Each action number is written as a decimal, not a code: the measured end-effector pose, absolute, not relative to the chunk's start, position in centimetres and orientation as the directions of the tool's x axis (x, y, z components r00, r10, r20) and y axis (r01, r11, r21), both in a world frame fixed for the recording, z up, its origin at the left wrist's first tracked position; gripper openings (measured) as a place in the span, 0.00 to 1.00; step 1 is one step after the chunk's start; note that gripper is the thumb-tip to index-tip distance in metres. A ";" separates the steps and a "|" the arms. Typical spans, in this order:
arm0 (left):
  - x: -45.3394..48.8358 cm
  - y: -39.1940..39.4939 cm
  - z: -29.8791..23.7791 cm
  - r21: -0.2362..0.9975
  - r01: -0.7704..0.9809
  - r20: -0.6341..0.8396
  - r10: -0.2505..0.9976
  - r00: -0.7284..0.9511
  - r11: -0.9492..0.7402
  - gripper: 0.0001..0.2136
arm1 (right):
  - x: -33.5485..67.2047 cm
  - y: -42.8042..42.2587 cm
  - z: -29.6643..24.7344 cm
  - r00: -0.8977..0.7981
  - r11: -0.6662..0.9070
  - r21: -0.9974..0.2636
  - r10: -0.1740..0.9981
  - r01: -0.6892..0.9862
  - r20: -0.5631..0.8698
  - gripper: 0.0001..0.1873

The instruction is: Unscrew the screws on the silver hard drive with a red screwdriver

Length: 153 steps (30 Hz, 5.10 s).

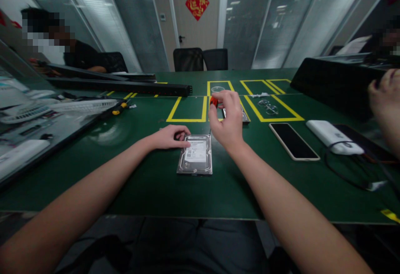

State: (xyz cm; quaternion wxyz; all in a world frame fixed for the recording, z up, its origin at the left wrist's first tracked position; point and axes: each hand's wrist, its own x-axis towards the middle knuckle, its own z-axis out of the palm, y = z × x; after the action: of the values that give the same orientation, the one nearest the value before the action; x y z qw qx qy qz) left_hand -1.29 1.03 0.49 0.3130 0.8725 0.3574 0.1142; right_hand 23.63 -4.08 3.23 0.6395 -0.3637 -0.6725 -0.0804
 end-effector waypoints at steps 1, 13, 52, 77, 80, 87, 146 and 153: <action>-1.3 1.0 0.5 0.628 0.552 -0.025 0.696 0.718 -0.548 0.28 | 23.6 -4.1 3.3 0.081 0.718 -0.352 0.384 0.601 0.920 0.12; -1.3 1.0 0.5 0.626 0.557 -0.029 0.698 0.716 -0.545 0.29 | 23.5 -4.3 3.6 0.055 0.705 -0.319 0.370 0.633 0.927 0.11; -1.3 1.2 0.3 0.611 0.536 0.013 0.684 0.729 -0.583 0.28 | 23.4 -4.1 2.8 0.108 0.695 -0.442 0.469 0.567 0.876 0.12; -1.3 1.1 0.4 0.620 0.547 -0.010 0.691 0.722 -0.562 0.28 | 23.7 -3.7 2.7 0.103 0.705 -0.408 0.433 0.581 0.895 0.10; -1.3 1.2 0.3 0.623 0.539 0.000 0.689 0.725 -0.567 0.28 | 23.7 -3.6 2.7 0.100 0.714 -0.408 0.433 0.569 0.896 0.11; -1.3 1.1 0.5 0.614 0.552 -0.013 0.693 0.721 -0.564 0.29 | 23.8 -3.5 2.6 0.098 0.727 -0.414 0.436 0.548 0.895 0.10; -1.2 1.0 0.6 0.619 0.552 -0.013 0.696 0.718 -0.558 0.28 | 23.5 -3.7 2.4 0.105 0.720 -0.428 0.448 0.547 0.888 0.14; -1.2 1.0 0.6 0.624 0.550 -0.016 0.695 0.719 -0.555 0.28 | 23.5 -3.9 2.7 0.084 0.713 -0.378 0.412 0.591 0.907 0.12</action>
State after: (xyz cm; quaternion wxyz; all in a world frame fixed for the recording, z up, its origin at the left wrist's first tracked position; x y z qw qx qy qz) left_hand -1.21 0.98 0.58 0.3095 0.8738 0.3562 0.1170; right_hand 23.54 -3.92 2.73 0.6350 -0.3725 -0.6731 -0.0706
